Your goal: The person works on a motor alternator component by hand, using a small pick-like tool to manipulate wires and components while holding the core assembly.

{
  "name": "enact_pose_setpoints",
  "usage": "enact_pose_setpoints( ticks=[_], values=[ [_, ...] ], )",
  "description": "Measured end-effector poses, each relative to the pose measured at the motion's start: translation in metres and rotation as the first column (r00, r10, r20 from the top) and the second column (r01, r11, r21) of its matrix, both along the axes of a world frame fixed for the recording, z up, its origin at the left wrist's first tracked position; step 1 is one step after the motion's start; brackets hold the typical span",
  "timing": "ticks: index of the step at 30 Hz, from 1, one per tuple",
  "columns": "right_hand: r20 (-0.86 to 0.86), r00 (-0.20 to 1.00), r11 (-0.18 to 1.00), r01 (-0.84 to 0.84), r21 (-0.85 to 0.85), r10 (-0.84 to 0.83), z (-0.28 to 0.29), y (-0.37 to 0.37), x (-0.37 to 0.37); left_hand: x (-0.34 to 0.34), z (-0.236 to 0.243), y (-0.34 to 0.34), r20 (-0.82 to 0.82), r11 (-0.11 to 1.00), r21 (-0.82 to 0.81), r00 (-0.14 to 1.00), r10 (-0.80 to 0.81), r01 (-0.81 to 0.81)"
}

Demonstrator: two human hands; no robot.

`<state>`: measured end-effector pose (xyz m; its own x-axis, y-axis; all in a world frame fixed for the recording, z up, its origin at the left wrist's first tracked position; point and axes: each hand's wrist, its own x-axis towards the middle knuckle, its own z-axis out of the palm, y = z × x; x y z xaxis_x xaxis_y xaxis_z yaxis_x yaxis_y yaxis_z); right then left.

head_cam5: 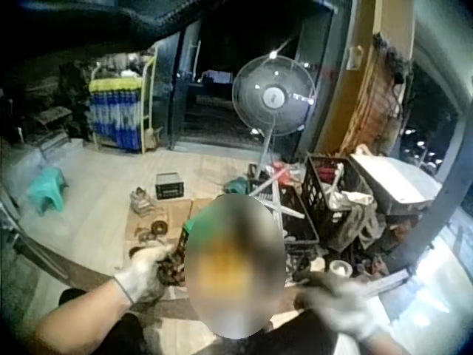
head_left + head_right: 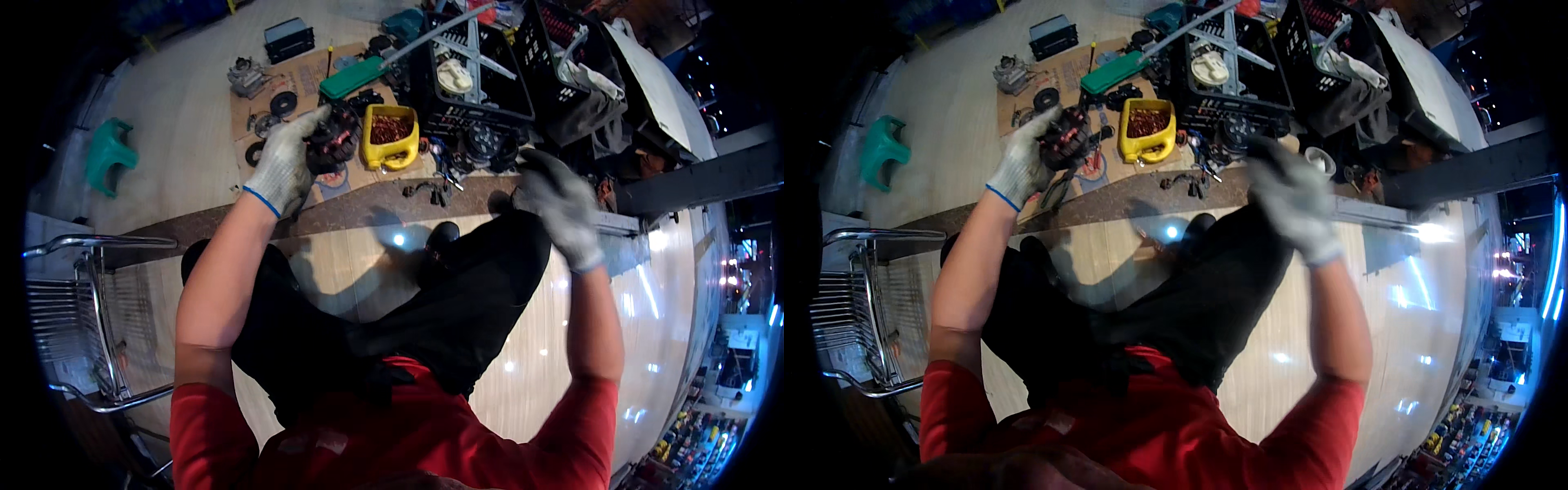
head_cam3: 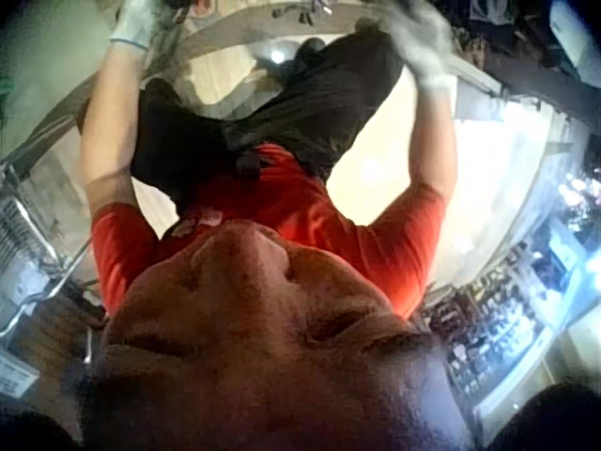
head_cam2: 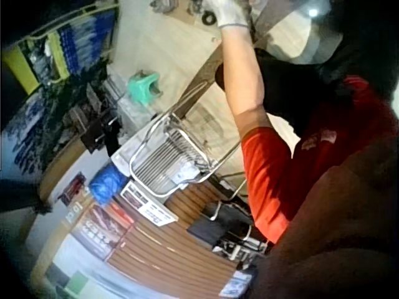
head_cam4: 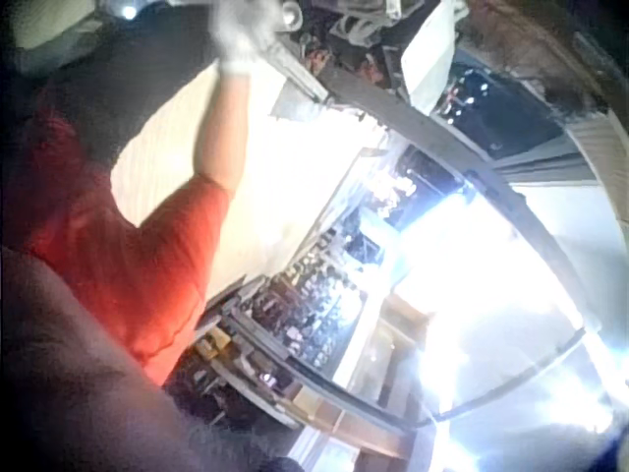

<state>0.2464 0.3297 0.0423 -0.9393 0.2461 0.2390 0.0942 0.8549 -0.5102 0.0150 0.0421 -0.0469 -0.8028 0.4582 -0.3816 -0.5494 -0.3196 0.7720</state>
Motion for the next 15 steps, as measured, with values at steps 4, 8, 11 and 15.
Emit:
enact_pose_setpoints(
  ticks=[4,8,11,15],
  values=[
    [0.449,0.84,0.947,-0.216,-0.238,0.305,-0.012,-0.086,-0.105,-0.002,-0.007,0.004,-0.023,0.996,0.073,0.998,-0.052,0.054],
    [0.389,0.79,0.75,-0.131,-0.648,0.473,-0.046,-0.104,-0.137,0.009,0.015,-0.003,-0.097,0.997,0.046,0.993,-0.064,0.069],
    [0.327,0.822,0.666,-0.084,-0.741,0.467,-0.061,-0.105,-0.139,0.004,0.008,-0.016,-0.119,0.994,-0.089,0.99,-0.079,0.068],
    [0.263,0.857,0.745,-0.189,-0.64,0.444,-0.057,-0.097,-0.141,0.0,0.011,-0.02,-0.175,0.981,-0.182,0.979,-0.105,0.072]
  ],
)
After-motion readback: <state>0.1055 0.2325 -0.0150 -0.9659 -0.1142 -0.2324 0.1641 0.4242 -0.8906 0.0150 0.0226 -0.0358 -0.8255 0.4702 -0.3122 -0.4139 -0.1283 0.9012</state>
